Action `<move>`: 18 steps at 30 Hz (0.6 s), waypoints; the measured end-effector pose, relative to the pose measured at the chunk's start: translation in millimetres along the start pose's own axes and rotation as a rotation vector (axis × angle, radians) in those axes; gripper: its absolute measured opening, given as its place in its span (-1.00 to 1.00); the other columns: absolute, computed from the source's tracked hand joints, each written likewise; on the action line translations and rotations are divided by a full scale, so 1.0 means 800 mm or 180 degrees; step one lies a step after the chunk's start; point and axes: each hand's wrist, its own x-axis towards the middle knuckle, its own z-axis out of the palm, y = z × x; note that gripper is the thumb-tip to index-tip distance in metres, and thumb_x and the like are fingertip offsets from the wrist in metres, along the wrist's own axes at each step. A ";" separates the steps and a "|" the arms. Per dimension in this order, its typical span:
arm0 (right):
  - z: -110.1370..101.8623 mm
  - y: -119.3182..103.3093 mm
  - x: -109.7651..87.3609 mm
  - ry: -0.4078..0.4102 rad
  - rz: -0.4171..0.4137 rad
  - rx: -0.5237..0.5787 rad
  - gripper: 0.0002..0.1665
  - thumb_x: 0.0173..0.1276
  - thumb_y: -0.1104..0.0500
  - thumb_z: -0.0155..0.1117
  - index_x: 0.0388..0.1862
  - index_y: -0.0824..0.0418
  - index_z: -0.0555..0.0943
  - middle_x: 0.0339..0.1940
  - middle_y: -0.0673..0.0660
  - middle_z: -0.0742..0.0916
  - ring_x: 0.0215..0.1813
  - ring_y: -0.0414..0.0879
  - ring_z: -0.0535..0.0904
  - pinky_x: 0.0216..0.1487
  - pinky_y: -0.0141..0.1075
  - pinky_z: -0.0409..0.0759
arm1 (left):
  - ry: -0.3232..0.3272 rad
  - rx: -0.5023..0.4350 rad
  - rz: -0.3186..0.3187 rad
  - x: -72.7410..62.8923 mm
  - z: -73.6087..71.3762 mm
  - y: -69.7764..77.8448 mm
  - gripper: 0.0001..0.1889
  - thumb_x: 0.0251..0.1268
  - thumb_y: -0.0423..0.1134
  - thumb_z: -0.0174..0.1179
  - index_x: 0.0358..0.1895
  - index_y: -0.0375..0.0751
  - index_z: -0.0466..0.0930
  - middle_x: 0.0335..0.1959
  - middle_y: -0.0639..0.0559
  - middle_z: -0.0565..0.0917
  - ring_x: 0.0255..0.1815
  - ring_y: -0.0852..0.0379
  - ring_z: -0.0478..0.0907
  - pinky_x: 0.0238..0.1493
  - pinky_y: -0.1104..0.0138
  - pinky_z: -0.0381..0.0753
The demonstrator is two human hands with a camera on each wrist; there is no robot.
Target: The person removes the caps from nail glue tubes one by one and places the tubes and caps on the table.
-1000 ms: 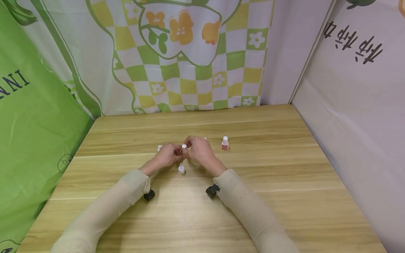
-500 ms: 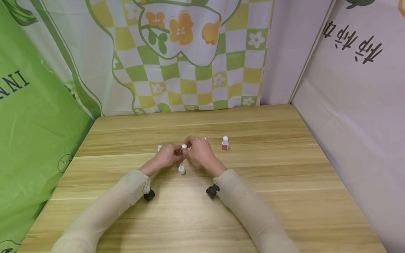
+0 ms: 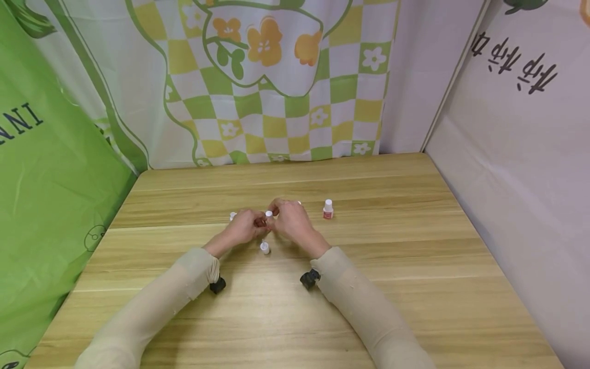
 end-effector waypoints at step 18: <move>0.001 -0.001 0.000 -0.0030 0.0053 0.0000 -0.76 0.28 0.05 0.41 -0.14 0.12 0.65 -0.23 0.06 0.77 -0.21 -0.07 0.64 -0.13 -0.20 0.59 | 0.0033 -0.0022 -0.0001 0.002 0.002 -0.001 -0.83 0.21 -0.23 0.40 -0.17 -0.19 0.73 -0.37 0.00 0.79 -0.34 0.13 0.70 -0.16 0.27 0.65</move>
